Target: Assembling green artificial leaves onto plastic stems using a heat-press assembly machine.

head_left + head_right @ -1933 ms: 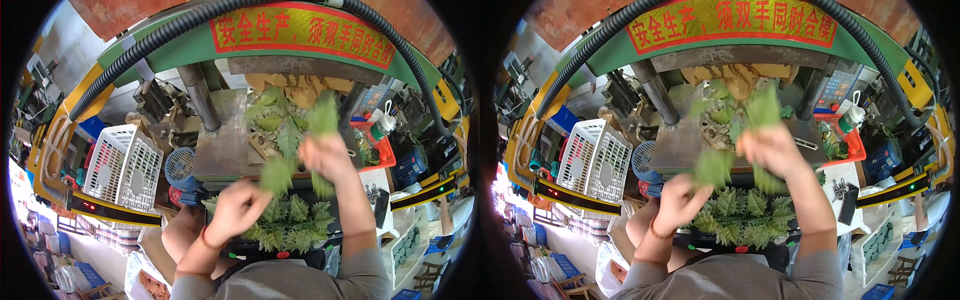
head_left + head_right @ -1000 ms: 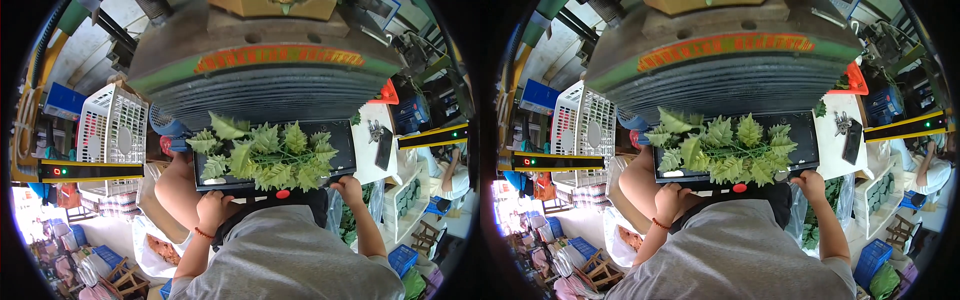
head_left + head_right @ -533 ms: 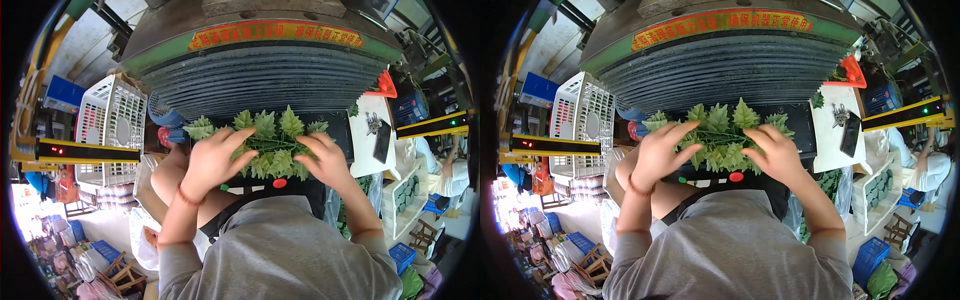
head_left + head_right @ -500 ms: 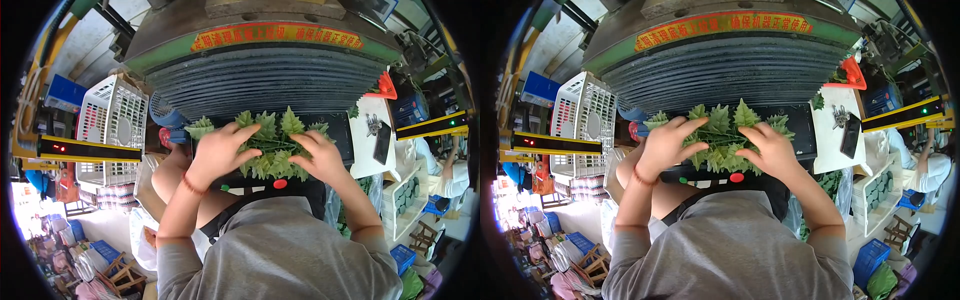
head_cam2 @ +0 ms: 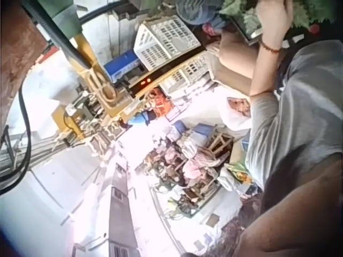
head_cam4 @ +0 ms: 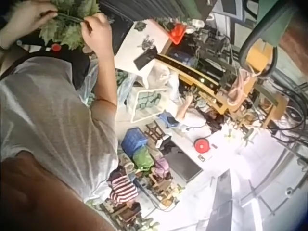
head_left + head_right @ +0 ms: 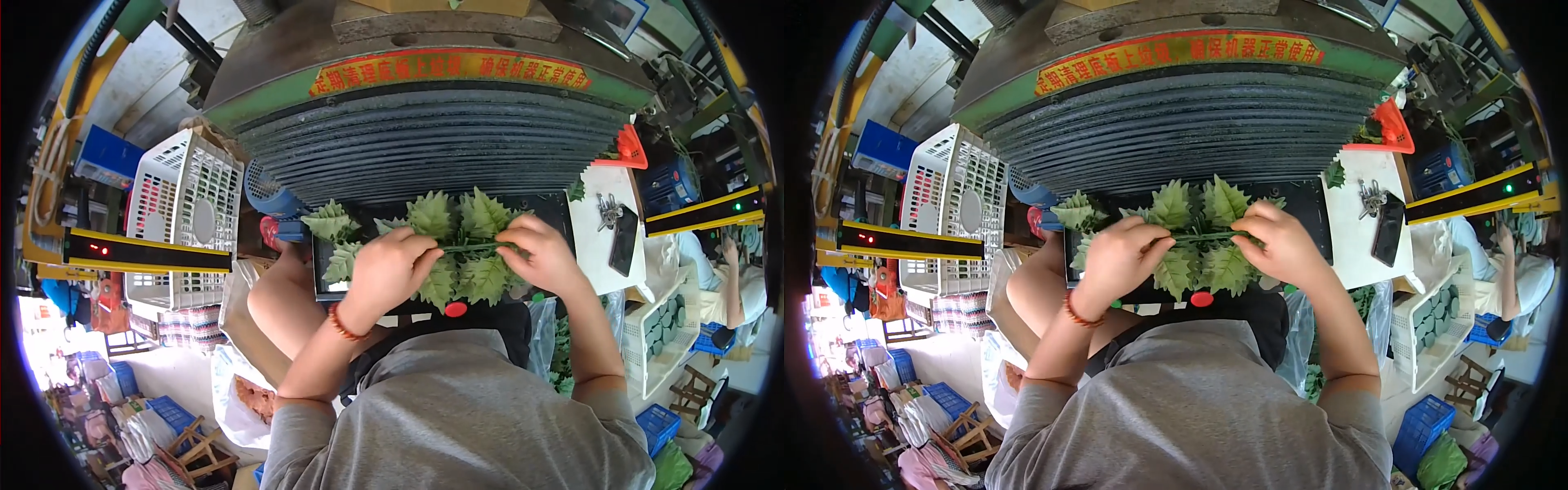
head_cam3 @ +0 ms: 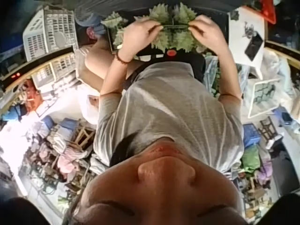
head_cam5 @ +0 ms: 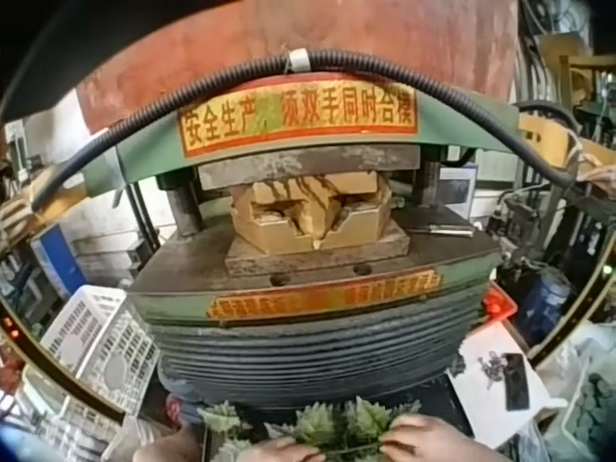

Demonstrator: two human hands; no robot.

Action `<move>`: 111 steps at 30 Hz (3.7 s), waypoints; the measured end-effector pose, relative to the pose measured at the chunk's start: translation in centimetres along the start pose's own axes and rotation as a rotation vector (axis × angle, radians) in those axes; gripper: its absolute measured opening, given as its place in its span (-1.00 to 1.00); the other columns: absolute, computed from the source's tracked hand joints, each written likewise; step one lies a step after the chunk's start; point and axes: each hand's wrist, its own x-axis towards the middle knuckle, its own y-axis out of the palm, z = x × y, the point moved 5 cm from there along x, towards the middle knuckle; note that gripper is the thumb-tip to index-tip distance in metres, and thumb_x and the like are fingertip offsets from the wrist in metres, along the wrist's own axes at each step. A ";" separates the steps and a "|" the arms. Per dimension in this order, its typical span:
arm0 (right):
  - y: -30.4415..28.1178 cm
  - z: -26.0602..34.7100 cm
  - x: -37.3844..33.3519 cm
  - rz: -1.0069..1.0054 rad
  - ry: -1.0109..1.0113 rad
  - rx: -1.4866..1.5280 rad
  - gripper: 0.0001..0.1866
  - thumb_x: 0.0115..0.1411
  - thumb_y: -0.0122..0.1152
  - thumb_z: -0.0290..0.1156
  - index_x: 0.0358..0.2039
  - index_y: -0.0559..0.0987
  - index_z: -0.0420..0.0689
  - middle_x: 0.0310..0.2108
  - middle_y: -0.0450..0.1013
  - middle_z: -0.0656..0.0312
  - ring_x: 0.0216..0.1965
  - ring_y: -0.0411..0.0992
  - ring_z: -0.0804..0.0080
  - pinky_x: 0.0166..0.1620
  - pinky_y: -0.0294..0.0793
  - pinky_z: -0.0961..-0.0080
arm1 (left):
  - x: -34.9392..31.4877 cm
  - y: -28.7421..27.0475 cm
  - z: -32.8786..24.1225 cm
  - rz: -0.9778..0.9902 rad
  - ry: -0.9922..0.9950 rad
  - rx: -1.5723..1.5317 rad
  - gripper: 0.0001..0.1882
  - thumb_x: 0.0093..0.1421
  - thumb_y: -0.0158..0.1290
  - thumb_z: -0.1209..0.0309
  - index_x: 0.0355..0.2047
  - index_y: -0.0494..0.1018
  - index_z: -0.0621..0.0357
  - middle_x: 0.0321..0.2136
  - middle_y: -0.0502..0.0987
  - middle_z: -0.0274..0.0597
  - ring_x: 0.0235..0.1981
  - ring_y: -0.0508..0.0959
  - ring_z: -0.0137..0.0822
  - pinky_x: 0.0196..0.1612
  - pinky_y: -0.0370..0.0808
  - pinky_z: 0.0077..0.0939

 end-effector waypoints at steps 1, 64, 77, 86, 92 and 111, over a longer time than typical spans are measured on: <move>0.6 -0.7 -0.3 -0.004 0.007 -0.002 -0.84 -0.02 0.26 -0.60 -0.36 0.58 -0.22 -0.40 0.41 0.26 -0.57 0.29 0.53 -0.50 0.27 0.65 | -0.4 1.1 0.5 0.005 0.005 -0.004 -0.89 0.01 0.21 0.39 -0.43 0.59 0.11 -0.64 0.40 -0.35 -0.73 0.30 -0.40 -0.65 0.25 -0.58; 4.6 11.9 2.8 0.060 -0.276 0.692 -0.87 -0.02 0.33 -0.58 -0.43 0.55 -0.20 -0.44 0.41 0.26 -0.55 0.31 0.46 -0.50 0.29 0.59 | -9.6 -5.4 4.8 -0.134 -0.630 -1.069 -0.91 0.05 0.21 0.58 -0.47 0.49 0.23 -0.53 0.52 -0.33 -0.58 0.40 -0.56 -0.50 0.32 -0.76; 4.4 8.9 3.6 0.051 -0.246 0.356 -0.90 0.00 0.31 -0.55 -0.48 0.53 -0.16 -0.49 0.38 0.28 -0.54 0.32 0.44 -0.49 0.30 0.56 | -3.2 -5.8 -0.3 0.137 -0.175 -0.407 -0.88 0.00 0.23 0.50 -0.42 0.55 0.25 -0.49 0.51 -0.24 -0.62 0.40 -0.39 -0.53 0.34 -0.62; 2.9 5.7 2.7 -0.034 -0.152 0.330 -0.88 0.02 0.31 -0.52 -0.47 0.50 -0.14 -0.50 0.38 0.31 -0.54 0.34 0.47 -0.50 0.30 0.55 | -0.8 -2.5 -2.4 0.220 -0.152 -0.358 -0.83 -0.02 0.25 0.54 -0.37 0.54 0.26 -0.51 0.51 -0.22 -0.59 0.42 -0.40 -0.52 0.36 -0.64; 0.5 3.5 2.8 -0.006 0.148 0.736 -0.86 0.02 0.29 -0.55 -0.41 0.50 -0.13 -0.49 0.40 0.35 -0.56 0.33 0.52 -0.52 0.26 0.59 | 0.4 -2.3 -2.3 -0.131 -0.418 -0.419 -0.73 0.03 0.23 0.55 -0.22 0.49 0.26 -0.52 0.52 -0.23 -0.58 0.42 -0.47 -0.49 0.37 -0.70; 1.1 3.2 3.1 -0.106 0.064 0.723 -0.84 0.00 0.25 -0.67 -0.41 0.49 -0.16 -0.41 0.38 0.31 -0.61 0.17 0.62 -0.56 0.15 0.69 | 2.1 -2.3 -4.3 0.117 -0.199 -0.353 -0.80 0.07 0.20 0.52 -0.26 0.54 0.24 -0.54 0.48 -0.26 -0.61 0.35 -0.47 -0.54 0.28 -0.67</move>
